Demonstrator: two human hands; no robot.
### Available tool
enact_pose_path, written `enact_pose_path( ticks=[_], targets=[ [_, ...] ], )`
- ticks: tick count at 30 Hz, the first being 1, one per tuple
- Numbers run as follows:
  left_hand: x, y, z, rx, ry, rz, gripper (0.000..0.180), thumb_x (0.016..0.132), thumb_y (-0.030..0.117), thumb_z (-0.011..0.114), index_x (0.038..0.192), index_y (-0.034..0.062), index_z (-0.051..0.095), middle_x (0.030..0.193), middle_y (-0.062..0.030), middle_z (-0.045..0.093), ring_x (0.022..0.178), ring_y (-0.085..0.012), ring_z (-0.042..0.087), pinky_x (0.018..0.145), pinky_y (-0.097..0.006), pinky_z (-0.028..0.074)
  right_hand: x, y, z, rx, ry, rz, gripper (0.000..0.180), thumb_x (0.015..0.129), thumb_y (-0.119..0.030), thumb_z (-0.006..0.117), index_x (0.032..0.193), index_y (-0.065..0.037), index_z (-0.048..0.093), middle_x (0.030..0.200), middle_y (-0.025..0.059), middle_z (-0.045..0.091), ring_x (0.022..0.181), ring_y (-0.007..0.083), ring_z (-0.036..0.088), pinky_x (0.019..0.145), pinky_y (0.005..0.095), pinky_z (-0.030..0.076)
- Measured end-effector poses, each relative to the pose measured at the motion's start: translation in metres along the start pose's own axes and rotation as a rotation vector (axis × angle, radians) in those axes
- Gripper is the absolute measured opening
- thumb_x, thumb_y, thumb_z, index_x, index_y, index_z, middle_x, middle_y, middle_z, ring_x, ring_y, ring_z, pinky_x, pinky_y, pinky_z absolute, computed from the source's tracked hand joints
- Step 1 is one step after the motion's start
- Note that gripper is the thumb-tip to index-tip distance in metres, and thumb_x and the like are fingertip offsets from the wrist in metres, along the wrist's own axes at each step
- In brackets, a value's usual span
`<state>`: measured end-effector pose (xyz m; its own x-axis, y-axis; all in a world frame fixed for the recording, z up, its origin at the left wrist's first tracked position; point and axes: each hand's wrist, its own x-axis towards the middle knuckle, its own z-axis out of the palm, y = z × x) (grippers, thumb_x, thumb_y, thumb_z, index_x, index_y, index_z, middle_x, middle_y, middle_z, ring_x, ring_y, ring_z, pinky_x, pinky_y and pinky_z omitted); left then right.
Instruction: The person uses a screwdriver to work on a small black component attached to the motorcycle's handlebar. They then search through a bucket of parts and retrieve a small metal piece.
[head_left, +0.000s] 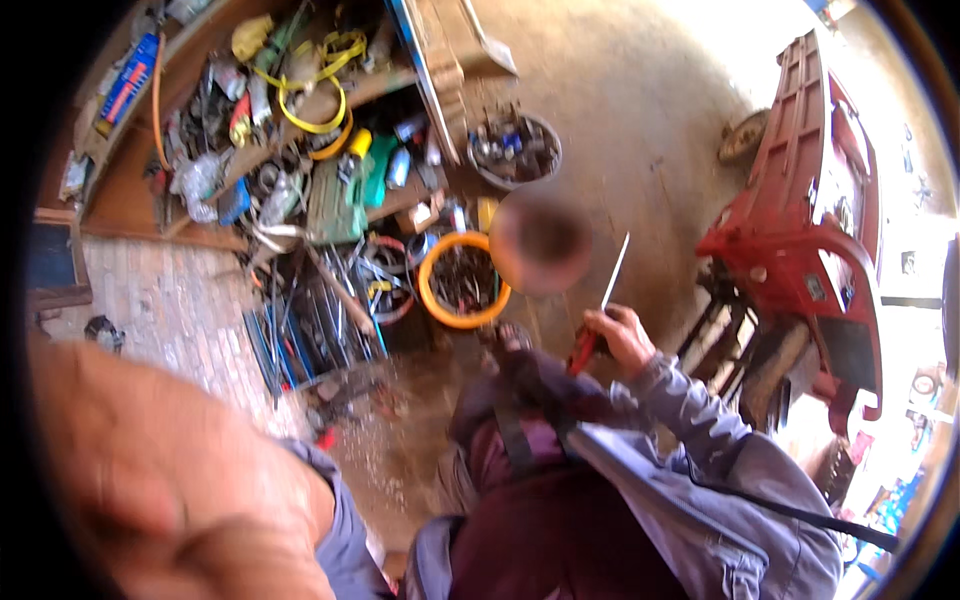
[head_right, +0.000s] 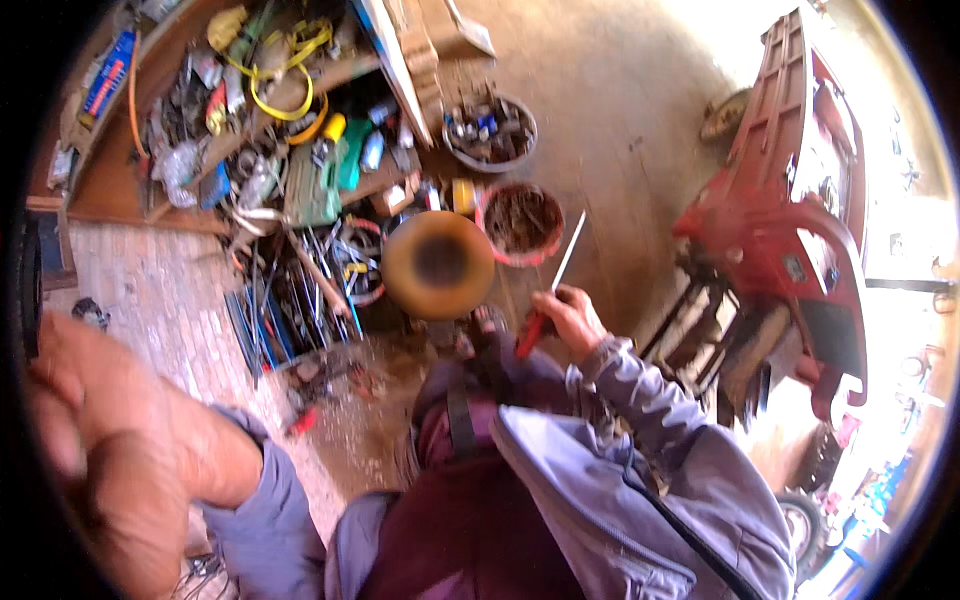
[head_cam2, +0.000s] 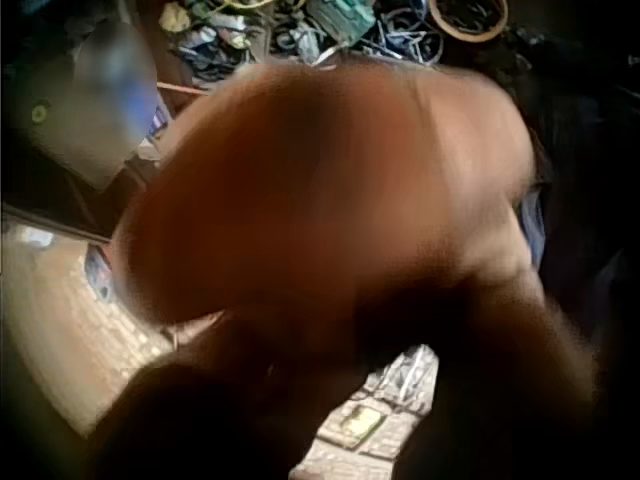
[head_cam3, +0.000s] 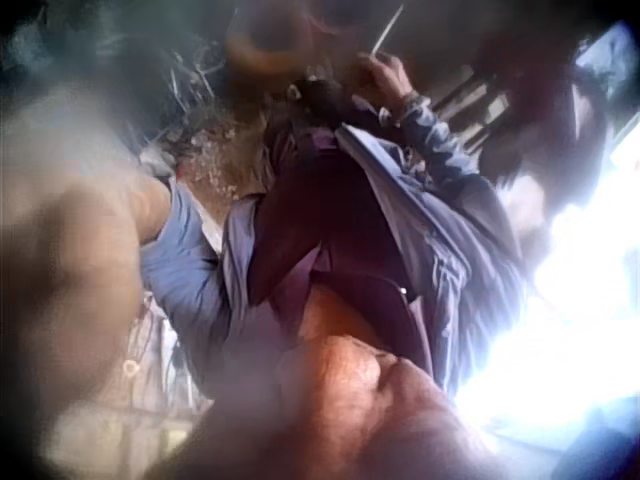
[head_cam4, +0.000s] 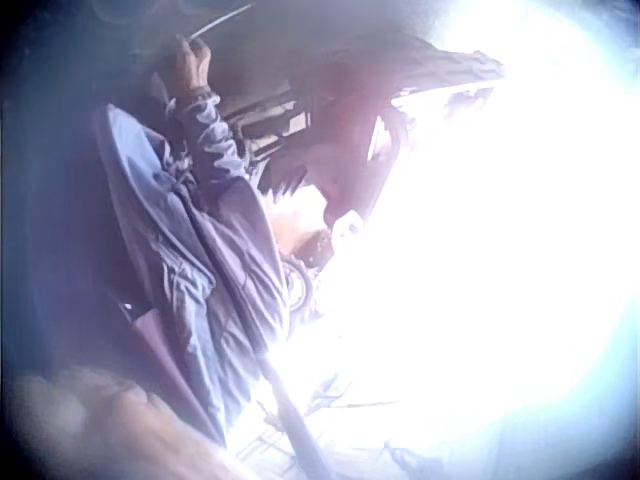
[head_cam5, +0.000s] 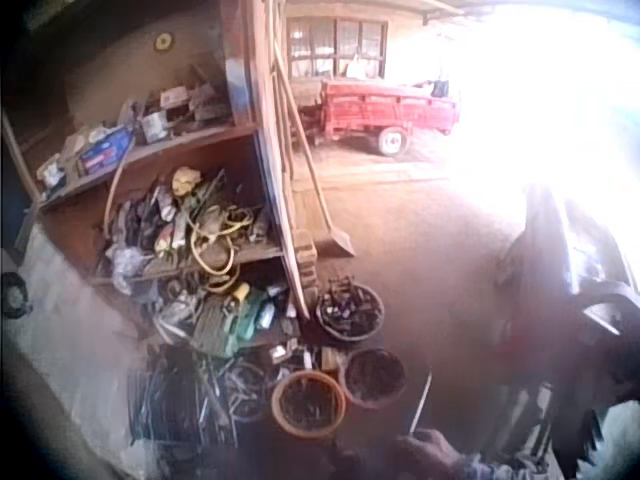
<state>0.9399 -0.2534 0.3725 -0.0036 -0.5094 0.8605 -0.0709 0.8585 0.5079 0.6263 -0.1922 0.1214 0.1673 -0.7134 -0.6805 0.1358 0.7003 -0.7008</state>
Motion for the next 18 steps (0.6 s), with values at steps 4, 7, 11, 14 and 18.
enact_pose_path(
  ticks=[4, 7, 11, 14, 18],
  targets=[
    [-0.026, -0.04, 0.012, -0.001, 0.022, -0.055, 0.032, 0.075, -0.015, 0.059, 0.103, -0.0007, 0.056, 0.089, -0.0144, 0.061, 0.06, -0.0129, 0.056, 0.051, -0.021, 0.046, -0.009, 0.042, 0.001, 0.172, 0.083, 0.031, 0.026, 0.097, -0.02, 0.055, 0.091, 0.005, 0.056, 0.075, 0.0154, 0.064, 0.066, 0.0283, 0.067, 0.064, 0.0388, 0.057],
    [-0.084, -0.056, 0.008, 0.049, 0.094, -0.387, 0.026, 0.079, -0.012, 0.062, 0.102, -0.0014, 0.058, 0.09, -0.0129, 0.062, 0.06, -0.0102, 0.056, 0.051, -0.019, 0.046, -0.028, 0.048, 0.013, 0.232, 0.169, 0.065, 0.025, 0.097, -0.021, 0.056, 0.093, 0.004, 0.057, 0.081, 0.0137, 0.063, 0.069, 0.0251, 0.066, 0.066, 0.0381, 0.057],
    [-0.205, -0.054, -0.013, 0.1, 0.11, -0.982, 0.021, 0.082, -0.006, 0.063, 0.101, 0.0022, 0.063, 0.082, -0.0035, 0.064, 0.059, -0.0065, 0.056, 0.05, -0.018, 0.046, -0.035, 0.065, 0.026, 0.285, 0.256, 0.106, 0.022, 0.094, -0.023, 0.061, 0.096, -0.002, 0.059, 0.081, 0.0098, 0.066, 0.067, 0.0205, 0.067, 0.063, 0.0332, 0.057],
    [-0.297, -0.026, -0.003, 0.1, 0.035, -1.37, 0.018, 0.084, -0.004, 0.066, 0.1, 0.0028, 0.065, 0.082, -0.0015, 0.064, 0.062, -0.0059, 0.056, 0.054, -0.019, 0.045, -0.036, 0.077, 0.024, 0.372, 0.3, 0.108, 0.021, 0.094, -0.021, 0.061, 0.099, -0.002, 0.056, 0.082, 0.0093, 0.065, 0.067, 0.0194, 0.068, 0.06, 0.0324, 0.058],
    [-0.322, -0.013, 0.025, 0.027, -0.168, -1.616, 0.021, 0.085, 0.006, 0.073, 0.104, 0.0013, 0.066, 0.087, -0.003, 0.068, 0.075, -0.0091, 0.062, 0.068, -0.022, 0.051, -0.022, 0.094, 0.002, 0.401, 0.337, 0.156, 0.02, 0.093, -0.02, 0.061, 0.099, -0.002, 0.056, 0.083, 0.0093, 0.064, 0.067, 0.0199, 0.068, 0.06, 0.0324, 0.058]
  ],
)
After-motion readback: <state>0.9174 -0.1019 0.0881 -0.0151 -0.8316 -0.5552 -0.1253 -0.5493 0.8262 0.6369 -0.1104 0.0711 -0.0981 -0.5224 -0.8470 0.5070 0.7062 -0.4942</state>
